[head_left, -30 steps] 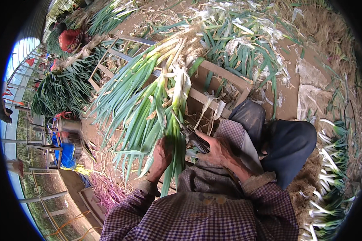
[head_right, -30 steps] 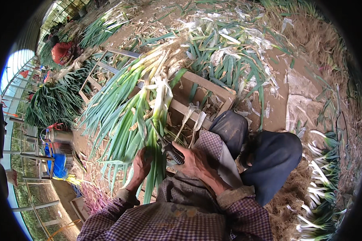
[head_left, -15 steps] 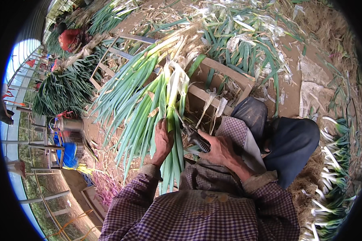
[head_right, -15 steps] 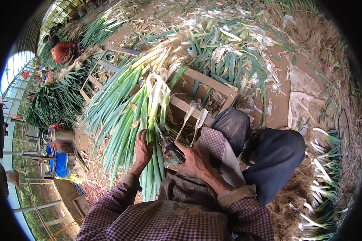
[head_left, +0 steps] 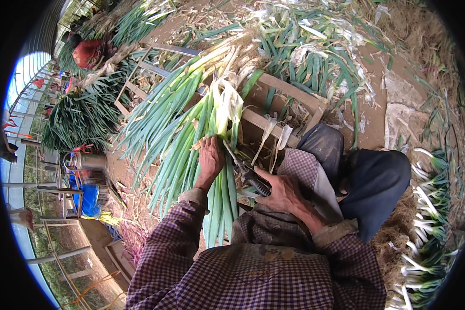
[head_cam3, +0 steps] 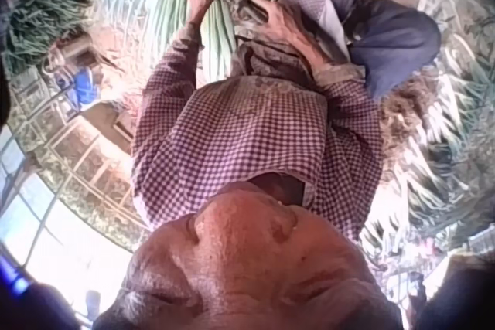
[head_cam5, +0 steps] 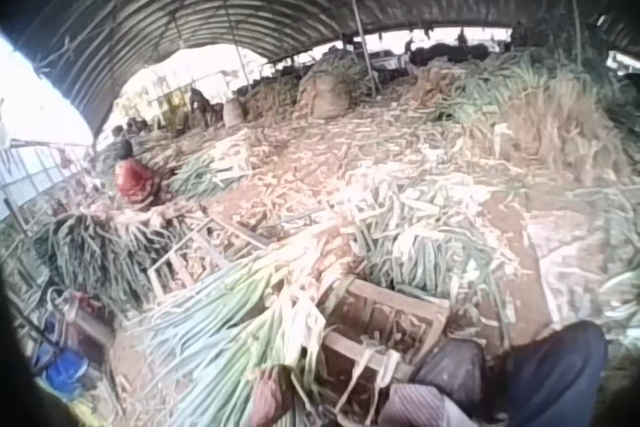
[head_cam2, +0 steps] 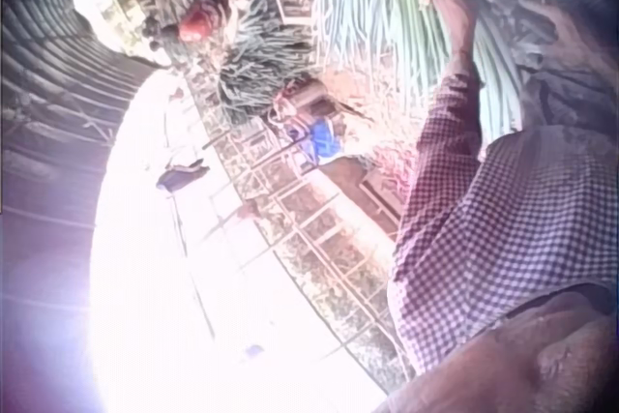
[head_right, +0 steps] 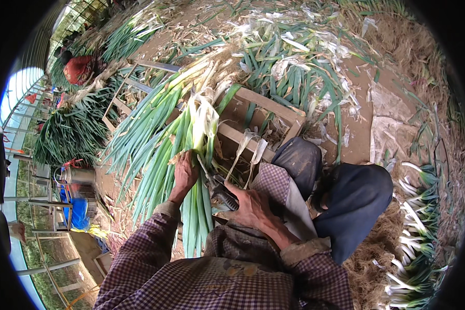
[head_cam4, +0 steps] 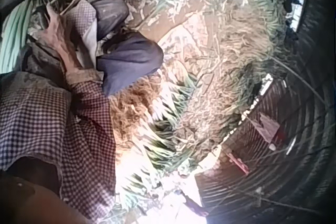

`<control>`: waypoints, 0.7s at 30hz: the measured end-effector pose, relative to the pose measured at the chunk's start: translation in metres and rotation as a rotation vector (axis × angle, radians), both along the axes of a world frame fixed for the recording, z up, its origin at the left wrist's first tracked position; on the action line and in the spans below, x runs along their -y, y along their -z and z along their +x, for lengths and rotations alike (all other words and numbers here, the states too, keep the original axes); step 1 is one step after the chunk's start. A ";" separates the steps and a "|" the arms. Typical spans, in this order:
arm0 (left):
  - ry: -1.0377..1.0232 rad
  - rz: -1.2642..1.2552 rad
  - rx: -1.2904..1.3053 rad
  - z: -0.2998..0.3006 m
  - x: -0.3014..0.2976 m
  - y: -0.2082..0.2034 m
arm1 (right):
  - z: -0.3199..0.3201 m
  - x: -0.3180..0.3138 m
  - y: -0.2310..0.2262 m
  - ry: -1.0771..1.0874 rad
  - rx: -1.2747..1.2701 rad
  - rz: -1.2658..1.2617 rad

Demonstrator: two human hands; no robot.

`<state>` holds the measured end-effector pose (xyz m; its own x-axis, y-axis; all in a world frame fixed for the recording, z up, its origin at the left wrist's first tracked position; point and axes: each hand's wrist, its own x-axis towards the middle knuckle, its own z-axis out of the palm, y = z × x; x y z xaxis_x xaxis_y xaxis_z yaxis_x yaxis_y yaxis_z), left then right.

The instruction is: The person sits on the ground and uses a handheld knife to trim the roots and outer layers of long green vegetables. They repeatedly pick up stalks, cut the ends, and place the trimmed pieces aside.

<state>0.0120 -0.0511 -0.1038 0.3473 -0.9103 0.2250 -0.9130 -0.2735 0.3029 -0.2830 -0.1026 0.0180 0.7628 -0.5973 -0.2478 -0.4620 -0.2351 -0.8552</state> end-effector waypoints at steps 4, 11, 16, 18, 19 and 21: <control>-0.043 0.037 -0.012 0.004 0.012 -0.004 | -0.003 0.000 0.005 0.011 0.043 0.019; -0.143 0.359 -0.211 0.007 0.014 -0.013 | -0.004 0.000 0.004 -0.017 -0.033 -0.008; -0.205 0.329 -0.350 -0.007 -0.002 -0.019 | -0.009 0.001 -0.001 0.001 -0.078 0.021; -0.182 0.267 -0.235 -0.010 -0.011 -0.018 | -0.012 -0.001 -0.002 0.007 -0.052 0.021; -0.197 0.309 -0.319 -0.007 -0.014 -0.019 | -0.014 -0.002 -0.003 0.009 -0.039 0.023; -0.225 0.393 -0.488 -0.003 -0.016 -0.025 | -0.018 -0.002 -0.007 -0.011 -0.067 0.016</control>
<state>0.0090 -0.0350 -0.0791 0.5165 -0.7857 -0.3404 -0.6038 -0.6161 0.5059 -0.3007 -0.1009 0.0248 0.7509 -0.5841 -0.3081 -0.5155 -0.2269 -0.8263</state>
